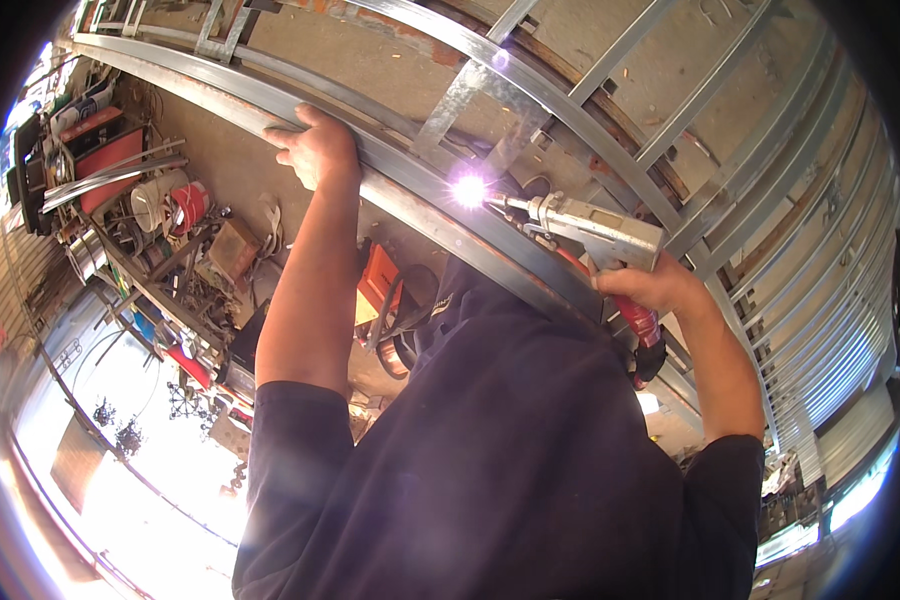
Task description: The person welds a metal frame using a handheld welding torch, moving along joints and seams to fuse metal pieces. The person holds the frame with one hand while operating the torch with the other, producing sparks and bright flashes during welding.
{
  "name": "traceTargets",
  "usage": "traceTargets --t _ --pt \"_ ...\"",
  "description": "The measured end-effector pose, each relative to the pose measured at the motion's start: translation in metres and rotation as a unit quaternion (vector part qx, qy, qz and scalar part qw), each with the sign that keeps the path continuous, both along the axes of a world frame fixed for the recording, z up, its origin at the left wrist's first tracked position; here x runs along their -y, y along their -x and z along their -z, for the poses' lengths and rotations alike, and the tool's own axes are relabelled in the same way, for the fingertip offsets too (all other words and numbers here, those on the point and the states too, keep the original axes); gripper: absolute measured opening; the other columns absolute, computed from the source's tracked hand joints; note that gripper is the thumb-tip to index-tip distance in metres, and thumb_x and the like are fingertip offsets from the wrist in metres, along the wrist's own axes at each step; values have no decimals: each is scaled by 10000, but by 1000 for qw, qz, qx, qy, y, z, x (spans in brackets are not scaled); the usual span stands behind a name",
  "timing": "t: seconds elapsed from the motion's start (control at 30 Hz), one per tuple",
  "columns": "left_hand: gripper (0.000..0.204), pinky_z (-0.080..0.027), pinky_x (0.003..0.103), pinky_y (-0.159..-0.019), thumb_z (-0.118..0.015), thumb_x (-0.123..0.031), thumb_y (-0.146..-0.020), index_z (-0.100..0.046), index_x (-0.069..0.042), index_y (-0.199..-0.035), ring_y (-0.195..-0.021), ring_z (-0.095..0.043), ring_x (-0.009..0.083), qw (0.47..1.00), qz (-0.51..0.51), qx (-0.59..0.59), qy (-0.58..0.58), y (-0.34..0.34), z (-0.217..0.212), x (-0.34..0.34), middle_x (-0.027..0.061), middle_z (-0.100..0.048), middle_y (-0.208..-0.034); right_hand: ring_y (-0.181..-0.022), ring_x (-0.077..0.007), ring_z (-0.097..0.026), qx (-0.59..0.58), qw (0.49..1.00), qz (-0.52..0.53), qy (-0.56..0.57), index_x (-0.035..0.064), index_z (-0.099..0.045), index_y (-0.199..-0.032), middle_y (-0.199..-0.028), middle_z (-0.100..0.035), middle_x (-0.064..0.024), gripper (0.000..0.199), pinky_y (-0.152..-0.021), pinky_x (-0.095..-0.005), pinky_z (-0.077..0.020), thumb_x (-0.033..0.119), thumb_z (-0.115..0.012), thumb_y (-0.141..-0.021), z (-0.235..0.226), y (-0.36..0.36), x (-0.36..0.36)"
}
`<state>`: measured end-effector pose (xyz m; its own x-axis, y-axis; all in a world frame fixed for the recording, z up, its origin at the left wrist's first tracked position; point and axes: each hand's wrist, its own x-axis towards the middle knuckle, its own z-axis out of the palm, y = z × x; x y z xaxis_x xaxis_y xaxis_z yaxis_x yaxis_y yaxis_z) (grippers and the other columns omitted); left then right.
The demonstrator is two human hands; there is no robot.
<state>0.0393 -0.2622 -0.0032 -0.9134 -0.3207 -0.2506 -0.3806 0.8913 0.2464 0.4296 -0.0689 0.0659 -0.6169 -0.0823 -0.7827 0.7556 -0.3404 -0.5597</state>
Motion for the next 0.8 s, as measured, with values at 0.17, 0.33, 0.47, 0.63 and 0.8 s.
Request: traceTargets --t 0.17,0.33,0.47,0.63,0.8 --pt "913 -520 582 -1090 -378 -607 -1069 -57 -86 -1747 -1292 -636 503 1000 -2 13 -1 -1 -5 -3 325 -355 -1649 -894 -124 -670 9 1000 5 2 56 -705 -1200 -988 -716 -8 371 -811 -323 -573 171 -809 -862 -5 1 -1" --pt "906 -527 583 -1089 -366 -609 -1075 -51 -89 -1747 -1292 -637 501 1000 -2 10 3 -1 -6 -3 316 -357 -1647 -924 -133 -670 16 1000 3 13 60 -700 -1235 -1022 -716 -11 409 -834 -337 -576 175 -816 -859 -4 -2 -1" --pt "899 -532 583 -1084 -358 -604 -1080 -42 -91 -1747 -1288 -639 501 1000 0 20 0 -3 -11 -6 305 -359 -1652 -948 -141 -673 17 1000 1 4 63 -695 -1259 -1045 -719 -15 444 -859 -344 -577 183 -827 -852 -4 -4 -2" --pt "898 -539 586 -1069 -363 -603 -1083 -44 -89 -1746 -1283 -641 500 1000 1 15 -2 -2 -8 -3 310 -374 -1632 -963 -141 -679 21 1000 14 -4 63 -699 -1243 -1047 -726 -16 426 -869 -344 -580 173 -826 -851 -4 -10 0" --pt "901 -530 589 -1079 -363 -606 -1081 -46 -86 -1745 -1288 -636 504 1000 3 17 -3 -2 -9 -3 314 -375 -1631 -947 -139 -680 13 1000 -2 9 61 -714 -1189 -1003 -724 -9 358 -862 -339 -572 157 -815 -859 -1 -13 -1"
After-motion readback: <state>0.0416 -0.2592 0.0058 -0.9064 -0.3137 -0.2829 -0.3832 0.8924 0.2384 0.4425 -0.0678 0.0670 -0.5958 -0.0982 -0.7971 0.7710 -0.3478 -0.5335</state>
